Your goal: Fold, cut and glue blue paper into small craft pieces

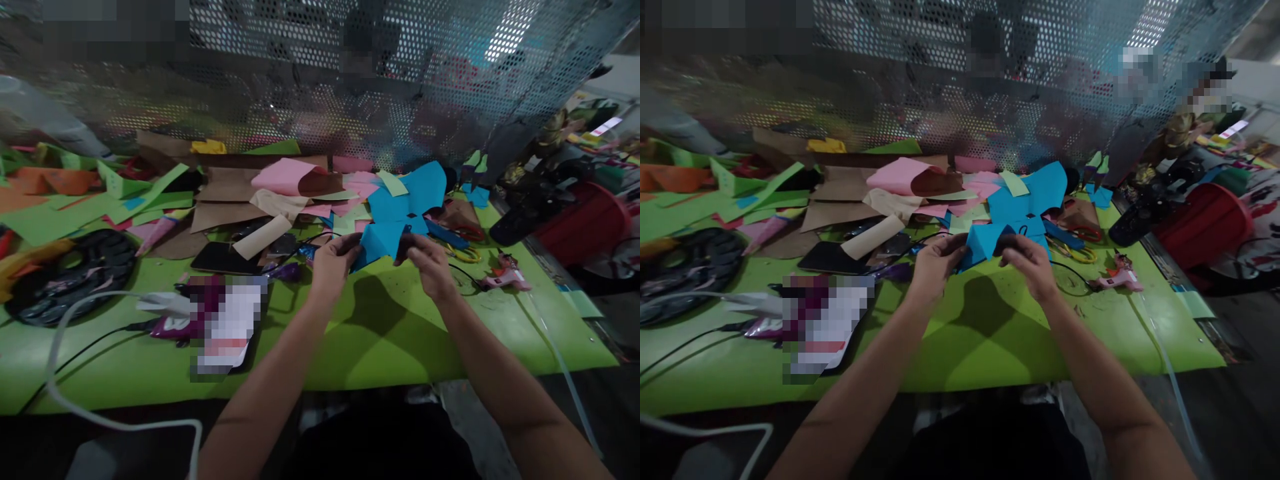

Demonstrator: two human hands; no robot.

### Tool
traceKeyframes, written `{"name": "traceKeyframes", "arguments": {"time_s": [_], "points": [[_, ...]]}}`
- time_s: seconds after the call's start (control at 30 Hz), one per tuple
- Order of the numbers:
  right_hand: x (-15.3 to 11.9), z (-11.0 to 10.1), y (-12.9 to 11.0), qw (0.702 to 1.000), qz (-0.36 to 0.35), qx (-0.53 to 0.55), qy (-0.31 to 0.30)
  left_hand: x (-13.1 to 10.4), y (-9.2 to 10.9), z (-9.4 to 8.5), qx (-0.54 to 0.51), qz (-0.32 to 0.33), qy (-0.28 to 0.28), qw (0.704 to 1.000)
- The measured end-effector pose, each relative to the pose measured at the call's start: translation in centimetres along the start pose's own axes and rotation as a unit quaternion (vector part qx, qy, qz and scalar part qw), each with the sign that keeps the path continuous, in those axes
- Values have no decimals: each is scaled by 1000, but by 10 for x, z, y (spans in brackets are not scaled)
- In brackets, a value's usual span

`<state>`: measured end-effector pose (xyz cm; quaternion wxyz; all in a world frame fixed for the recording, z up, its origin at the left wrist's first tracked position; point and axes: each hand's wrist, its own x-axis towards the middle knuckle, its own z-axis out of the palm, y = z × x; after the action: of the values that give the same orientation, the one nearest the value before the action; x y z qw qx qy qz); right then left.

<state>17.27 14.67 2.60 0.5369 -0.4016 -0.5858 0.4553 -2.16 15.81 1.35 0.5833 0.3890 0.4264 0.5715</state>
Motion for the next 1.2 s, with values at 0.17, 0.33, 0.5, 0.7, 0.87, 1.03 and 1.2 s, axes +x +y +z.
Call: {"name": "traceKeyframes", "arguments": {"time_s": [0.17, 0.33, 0.5, 0.7, 0.87, 1.03, 1.2], "points": [[5, -11, -1, 960, -121, -190, 166, 1, -1, -2, 17, -16, -6, 1000], [9, -10, 0, 951, -127, -265, 93, -1, -5, 1, 49, -23, -58, 997], [12, -9, 3, 990, 44, -68, 113, -3, -1, 0, 82, -15, -85, 993], [14, -6, 4, 982, 132, 49, 124, -4, 3, 1, 92, 7, -83, 992], [18, -19, 3, 992, 64, -6, 111, -3, 1, -2, 121, 50, -72, 989], [14, -25, -15, 986, -56, -133, 86, -6, -1, -3, 241, 111, -59, 962], [9, -13, -16, 959, -59, -278, -17, -14, 6, 2, 316, 151, -82, 933]]}}
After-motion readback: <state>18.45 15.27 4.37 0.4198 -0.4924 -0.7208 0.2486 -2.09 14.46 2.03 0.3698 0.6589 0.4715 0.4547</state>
